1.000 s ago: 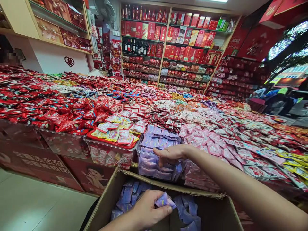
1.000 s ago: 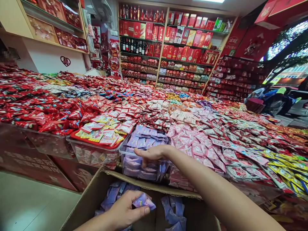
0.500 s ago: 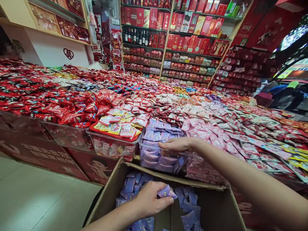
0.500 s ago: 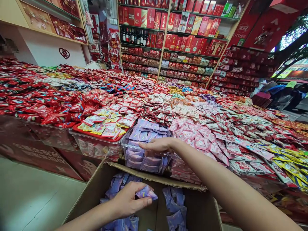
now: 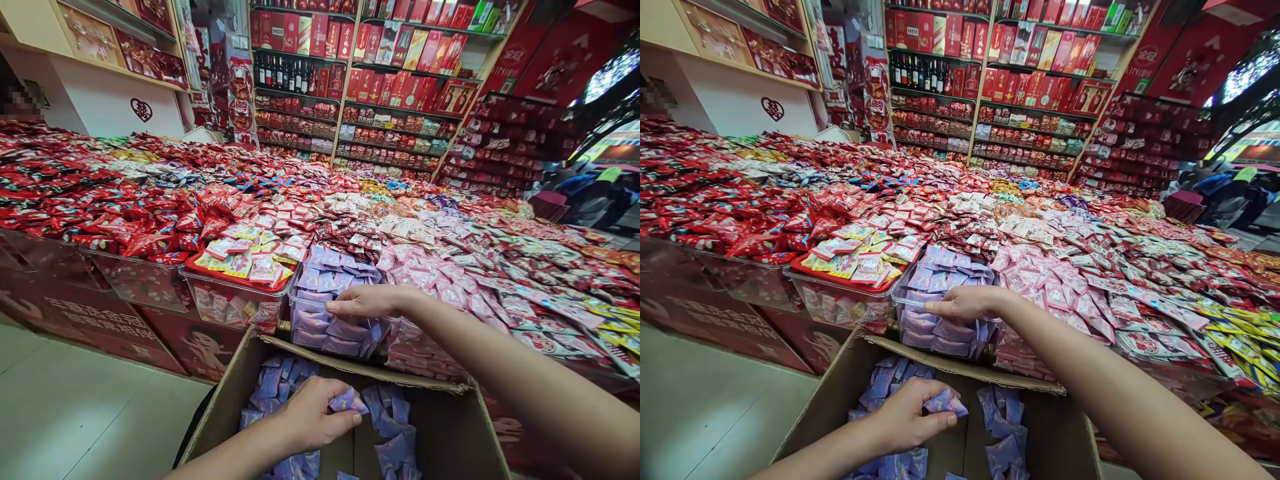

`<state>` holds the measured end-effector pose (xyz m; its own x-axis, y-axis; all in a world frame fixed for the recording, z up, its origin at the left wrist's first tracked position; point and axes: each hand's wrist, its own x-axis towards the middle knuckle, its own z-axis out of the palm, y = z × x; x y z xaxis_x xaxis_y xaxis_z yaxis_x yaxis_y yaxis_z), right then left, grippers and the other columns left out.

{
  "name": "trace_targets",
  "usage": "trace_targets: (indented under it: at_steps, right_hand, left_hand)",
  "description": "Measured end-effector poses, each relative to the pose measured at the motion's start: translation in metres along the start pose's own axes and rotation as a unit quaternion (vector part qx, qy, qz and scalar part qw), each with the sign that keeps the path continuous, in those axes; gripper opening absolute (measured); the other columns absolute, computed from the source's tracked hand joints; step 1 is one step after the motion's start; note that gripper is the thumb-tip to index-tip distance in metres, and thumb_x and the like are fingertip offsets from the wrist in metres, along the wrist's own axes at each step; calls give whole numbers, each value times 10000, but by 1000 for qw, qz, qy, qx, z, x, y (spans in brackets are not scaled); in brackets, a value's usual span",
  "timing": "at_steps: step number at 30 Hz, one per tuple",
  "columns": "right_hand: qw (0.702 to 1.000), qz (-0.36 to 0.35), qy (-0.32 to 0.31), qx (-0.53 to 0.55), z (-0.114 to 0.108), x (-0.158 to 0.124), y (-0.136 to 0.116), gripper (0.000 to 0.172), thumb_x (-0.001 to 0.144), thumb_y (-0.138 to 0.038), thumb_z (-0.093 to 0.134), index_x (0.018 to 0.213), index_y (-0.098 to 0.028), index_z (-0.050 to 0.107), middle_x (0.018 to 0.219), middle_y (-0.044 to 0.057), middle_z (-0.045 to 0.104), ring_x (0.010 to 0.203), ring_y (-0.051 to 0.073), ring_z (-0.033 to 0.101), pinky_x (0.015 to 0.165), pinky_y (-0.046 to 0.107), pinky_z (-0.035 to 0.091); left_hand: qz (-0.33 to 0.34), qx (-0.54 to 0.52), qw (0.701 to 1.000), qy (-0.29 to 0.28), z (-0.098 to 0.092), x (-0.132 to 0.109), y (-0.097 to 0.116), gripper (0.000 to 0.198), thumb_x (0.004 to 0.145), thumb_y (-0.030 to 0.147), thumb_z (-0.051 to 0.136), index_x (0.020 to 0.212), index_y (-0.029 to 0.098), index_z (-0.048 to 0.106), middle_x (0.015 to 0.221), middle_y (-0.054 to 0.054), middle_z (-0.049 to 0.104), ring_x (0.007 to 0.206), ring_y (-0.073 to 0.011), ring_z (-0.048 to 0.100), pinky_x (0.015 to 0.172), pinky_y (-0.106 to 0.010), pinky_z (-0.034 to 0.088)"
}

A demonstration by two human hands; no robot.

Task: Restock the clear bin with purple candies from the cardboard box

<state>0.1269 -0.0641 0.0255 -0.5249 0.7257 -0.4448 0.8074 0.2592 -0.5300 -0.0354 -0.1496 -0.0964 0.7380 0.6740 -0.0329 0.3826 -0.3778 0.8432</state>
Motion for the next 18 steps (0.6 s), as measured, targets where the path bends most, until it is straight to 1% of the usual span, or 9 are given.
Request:
trace_targets:
  at_steps: [4, 9, 11, 15, 18]
  right_hand:
    - [999, 33, 21, -25, 4, -1, -6, 650, 653, -748, 227, 595, -159, 496, 561, 7, 436, 533, 124, 415, 520, 247, 376]
    - [997, 17, 22, -66, 4, -3, -14, 710, 677, -739, 139, 570, -147, 517, 526, 11, 420, 491, 116, 383, 480, 243, 343]
    - [996, 21, 22, -86, 4, -2, -16, 735, 679, -738, 127, 569, -142, 543, 533, 18, 433, 489, 119, 381, 474, 247, 328]
    - [995, 38, 28, -89, 5, 1, -17, 786, 667, -748, 133, 678, -135, 626, 599, 51, 527, 538, 146, 451, 509, 252, 354]
    - [994, 49, 38, -84, 6, 1, -13, 795, 649, -760, 158, 724, -133, 642, 629, 63, 563, 574, 159, 482, 529, 247, 370]
  left_hand:
    - [0, -2, 1000, 3, 1, 0, -1, 237, 750, 335, 501, 852, 172, 640, 734, 25, 648, 608, -124, 520, 584, -178, 371]
    - [-2, 3, 1000, 1, 1, 0, -2, 230, 746, 320, 503, 865, 174, 635, 730, 33, 633, 609, -118, 501, 579, -174, 365]
    - [-3, 3, 1000, 0, 1, 0, -3, 229, 745, 315, 503, 866, 171, 632, 717, 36, 622, 602, -115, 487, 567, -171, 358]
    - [-7, 1, 1000, 1, 2, 0, -4, 223, 748, 312, 496, 848, 163, 629, 675, 40, 594, 580, -108, 459, 540, -171, 339]
    - [-17, -13, 1000, 1, 1, 0, -4, 215, 739, 315, 508, 830, 164, 630, 666, 38, 581, 594, -114, 455, 547, -181, 329]
